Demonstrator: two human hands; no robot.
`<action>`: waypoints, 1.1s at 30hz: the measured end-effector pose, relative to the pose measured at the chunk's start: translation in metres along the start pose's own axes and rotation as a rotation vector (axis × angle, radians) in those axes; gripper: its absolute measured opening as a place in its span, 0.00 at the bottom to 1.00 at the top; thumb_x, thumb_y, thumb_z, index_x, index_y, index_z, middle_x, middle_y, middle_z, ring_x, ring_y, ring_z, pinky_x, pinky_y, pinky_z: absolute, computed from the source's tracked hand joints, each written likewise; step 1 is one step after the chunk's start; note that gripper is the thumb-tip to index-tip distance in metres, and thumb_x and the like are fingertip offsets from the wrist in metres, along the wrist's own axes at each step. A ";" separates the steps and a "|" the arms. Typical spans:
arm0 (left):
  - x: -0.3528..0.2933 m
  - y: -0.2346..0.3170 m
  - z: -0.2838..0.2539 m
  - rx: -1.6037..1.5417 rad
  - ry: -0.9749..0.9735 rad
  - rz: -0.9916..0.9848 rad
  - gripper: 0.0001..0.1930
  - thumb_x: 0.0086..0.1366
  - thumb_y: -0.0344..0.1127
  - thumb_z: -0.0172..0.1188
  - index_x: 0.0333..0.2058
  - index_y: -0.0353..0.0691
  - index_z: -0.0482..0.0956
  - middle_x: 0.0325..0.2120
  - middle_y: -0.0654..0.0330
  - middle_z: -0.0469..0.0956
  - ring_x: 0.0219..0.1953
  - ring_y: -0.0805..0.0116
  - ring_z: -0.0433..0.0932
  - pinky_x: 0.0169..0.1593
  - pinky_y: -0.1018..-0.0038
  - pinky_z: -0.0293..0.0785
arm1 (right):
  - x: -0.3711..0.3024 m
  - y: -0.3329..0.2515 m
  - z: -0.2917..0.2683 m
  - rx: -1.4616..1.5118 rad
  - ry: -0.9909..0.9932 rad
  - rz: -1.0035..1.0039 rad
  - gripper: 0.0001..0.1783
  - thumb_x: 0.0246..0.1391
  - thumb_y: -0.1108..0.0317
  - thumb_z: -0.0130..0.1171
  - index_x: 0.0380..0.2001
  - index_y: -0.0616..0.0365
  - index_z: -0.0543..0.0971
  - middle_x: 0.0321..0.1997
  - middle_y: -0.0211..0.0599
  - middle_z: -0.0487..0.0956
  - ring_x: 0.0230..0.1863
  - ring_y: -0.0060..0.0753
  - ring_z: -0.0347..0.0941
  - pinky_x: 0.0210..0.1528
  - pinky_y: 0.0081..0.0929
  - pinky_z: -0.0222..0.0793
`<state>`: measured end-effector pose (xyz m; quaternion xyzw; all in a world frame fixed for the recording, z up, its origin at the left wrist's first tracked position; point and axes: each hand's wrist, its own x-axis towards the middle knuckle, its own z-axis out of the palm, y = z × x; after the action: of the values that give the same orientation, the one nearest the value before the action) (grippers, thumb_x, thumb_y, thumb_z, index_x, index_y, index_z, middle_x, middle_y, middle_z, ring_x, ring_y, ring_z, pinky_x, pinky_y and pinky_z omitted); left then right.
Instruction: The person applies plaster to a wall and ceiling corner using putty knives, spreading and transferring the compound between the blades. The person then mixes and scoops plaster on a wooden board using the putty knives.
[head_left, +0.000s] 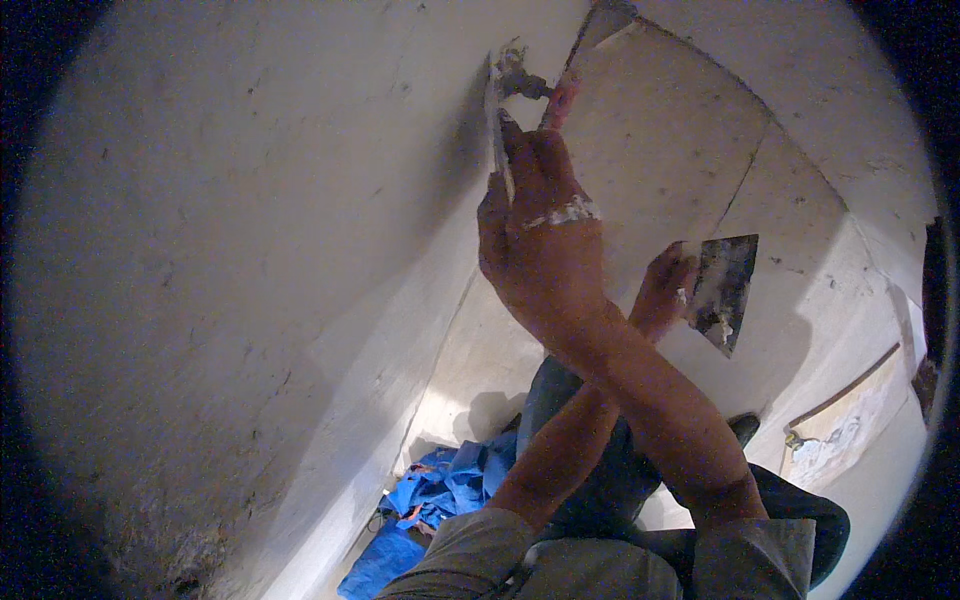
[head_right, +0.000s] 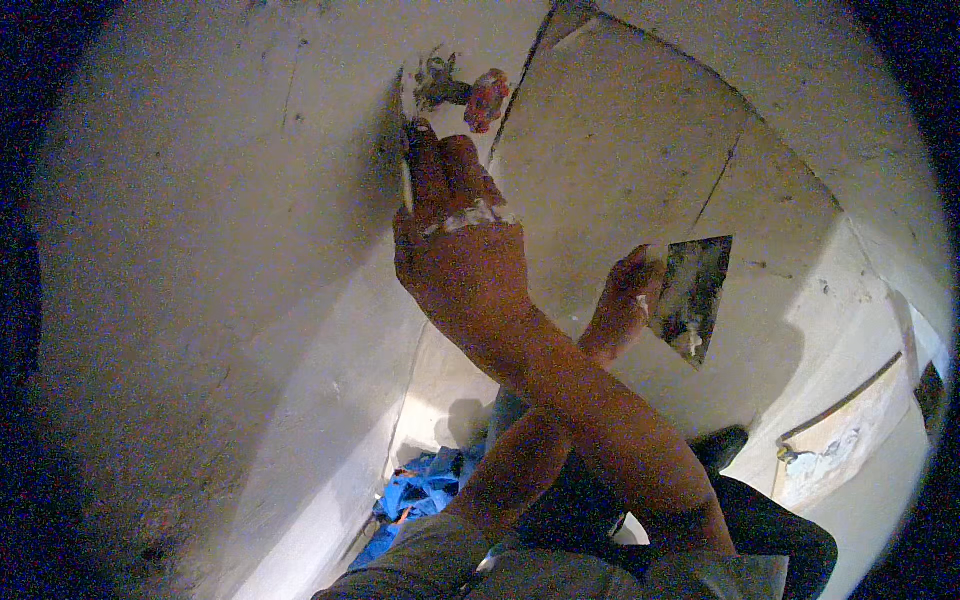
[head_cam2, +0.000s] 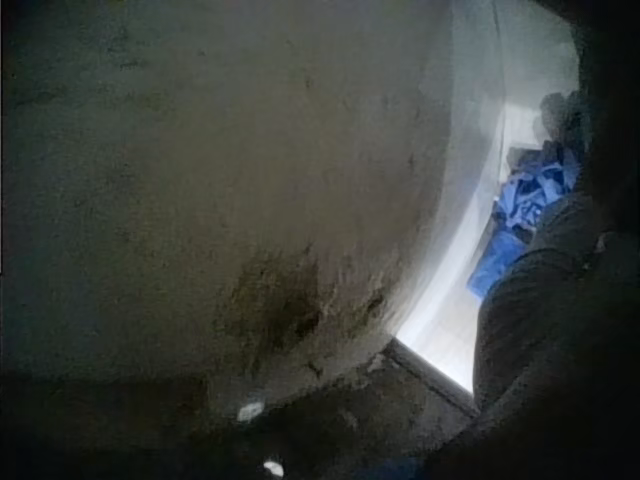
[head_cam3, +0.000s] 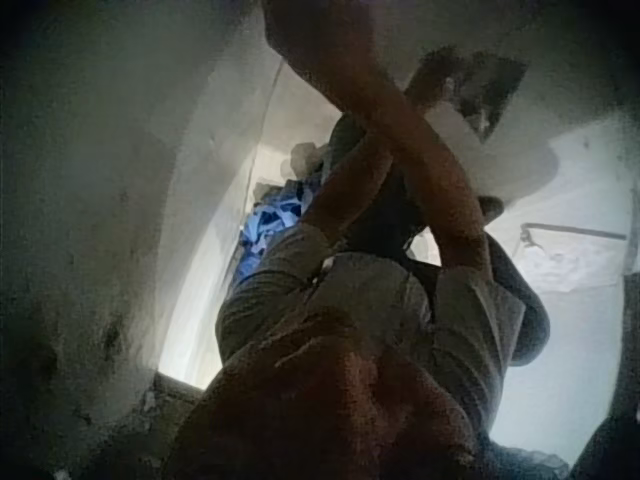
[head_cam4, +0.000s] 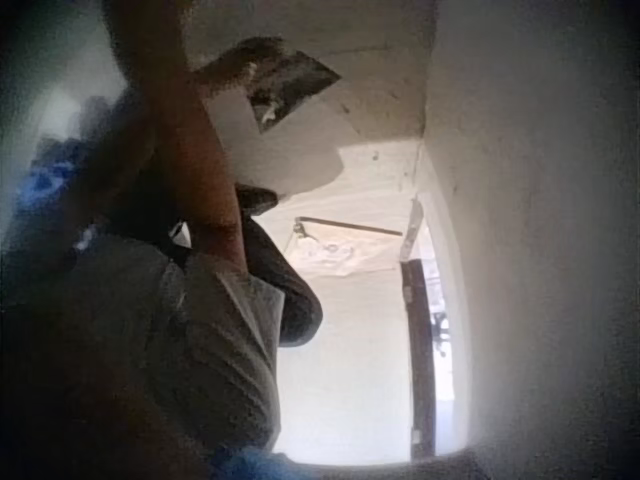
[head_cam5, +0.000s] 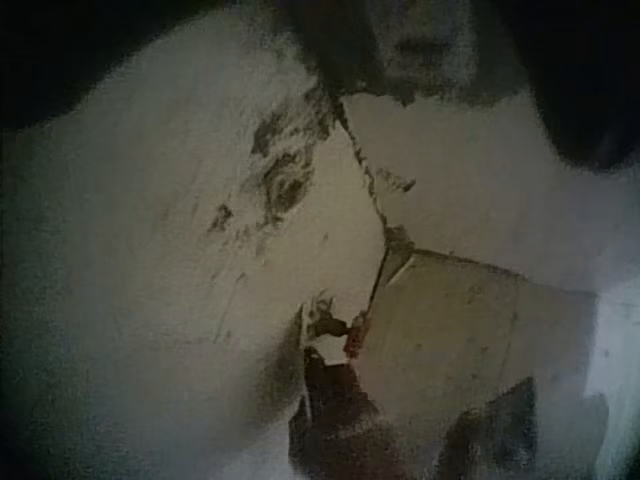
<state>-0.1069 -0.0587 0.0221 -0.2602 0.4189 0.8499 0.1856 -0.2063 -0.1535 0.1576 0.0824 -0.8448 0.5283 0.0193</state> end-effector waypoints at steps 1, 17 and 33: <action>0.001 0.001 -0.001 -0.025 -0.012 -0.117 0.08 0.67 0.39 0.50 0.34 0.42 0.68 0.24 0.72 0.64 0.28 0.81 0.61 0.32 0.80 0.61 | 0.001 -0.002 0.004 -0.042 0.010 -0.054 0.28 0.46 0.76 0.52 0.54 0.67 0.65 0.45 0.55 0.69 0.42 0.57 0.71 0.40 0.43 0.72; 0.003 0.003 0.003 0.069 -0.038 0.008 0.08 0.66 0.36 0.48 0.30 0.39 0.68 0.22 0.69 0.64 0.26 0.78 0.60 0.30 0.77 0.60 | -0.026 0.008 -0.021 0.077 -0.040 0.063 0.29 0.44 0.77 0.53 0.55 0.63 0.67 0.42 0.53 0.70 0.37 0.55 0.71 0.37 0.43 0.72; 0.004 -0.010 -0.003 0.336 -0.003 0.009 0.21 0.68 0.41 0.50 0.54 0.33 0.65 0.37 0.60 0.73 0.39 0.74 0.70 0.43 0.76 0.69 | -0.004 -0.058 -0.003 0.232 0.104 -0.093 0.30 0.43 0.78 0.52 0.55 0.67 0.66 0.42 0.55 0.69 0.39 0.58 0.69 0.39 0.39 0.70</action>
<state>-0.1041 -0.0555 0.0119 -0.2223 0.5559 0.7693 0.2230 -0.1929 -0.1756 0.2102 0.0957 -0.7711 0.6246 0.0777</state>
